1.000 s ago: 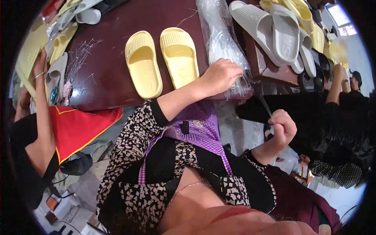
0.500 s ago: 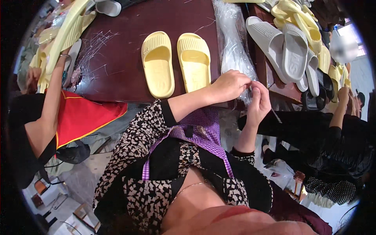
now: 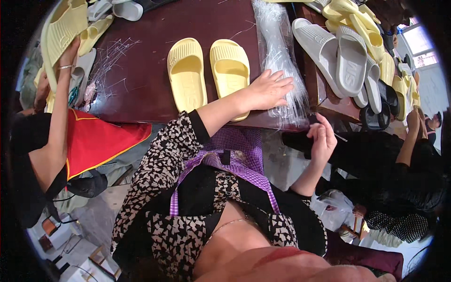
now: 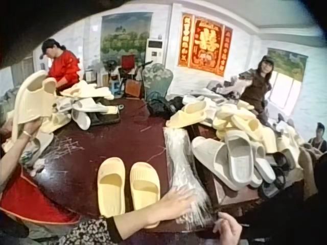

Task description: The person pairs slippers by taking plastic ties from a bundle and threading them through pairs of slippers to fasten them together by hand.

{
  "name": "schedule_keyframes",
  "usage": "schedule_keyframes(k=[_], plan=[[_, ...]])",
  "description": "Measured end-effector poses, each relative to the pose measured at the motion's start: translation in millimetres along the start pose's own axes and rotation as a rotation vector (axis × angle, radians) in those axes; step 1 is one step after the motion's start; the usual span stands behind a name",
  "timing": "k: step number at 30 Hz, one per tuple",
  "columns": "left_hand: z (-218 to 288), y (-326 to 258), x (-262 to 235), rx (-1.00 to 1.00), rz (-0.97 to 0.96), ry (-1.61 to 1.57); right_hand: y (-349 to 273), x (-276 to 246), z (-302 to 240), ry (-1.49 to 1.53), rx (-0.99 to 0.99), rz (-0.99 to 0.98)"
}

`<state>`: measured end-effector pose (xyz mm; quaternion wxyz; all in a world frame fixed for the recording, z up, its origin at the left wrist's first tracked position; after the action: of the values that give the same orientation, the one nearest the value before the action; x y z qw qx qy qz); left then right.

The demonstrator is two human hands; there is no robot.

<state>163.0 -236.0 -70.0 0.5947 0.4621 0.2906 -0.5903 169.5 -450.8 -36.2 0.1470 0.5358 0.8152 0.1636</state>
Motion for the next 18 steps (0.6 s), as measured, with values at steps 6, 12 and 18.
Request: schedule_keyframes(k=[6,12,18], plan=[[-2,-2,5,-0.013,0.017,0.025,-16,-28,-13,-0.223,0.037,-0.079],[-1,-2,6,-0.015,0.002,0.036,-20,-52,-16,-0.163,0.08,-0.053],[-4,1,6,-0.055,0.088,-0.028,-7,-47,-31,0.257,-0.174,0.089]])
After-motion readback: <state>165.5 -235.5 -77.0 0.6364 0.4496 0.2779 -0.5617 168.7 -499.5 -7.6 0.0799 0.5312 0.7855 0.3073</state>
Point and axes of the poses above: each hand's wrist, its own y-axis towards the middle knuckle, its own x-axis out of the palm, z = x × y, the point moved 5 cm from there along y, towards the middle knuckle, and after that the axes turned 9 degrees about -x, right-handed, at the moved point
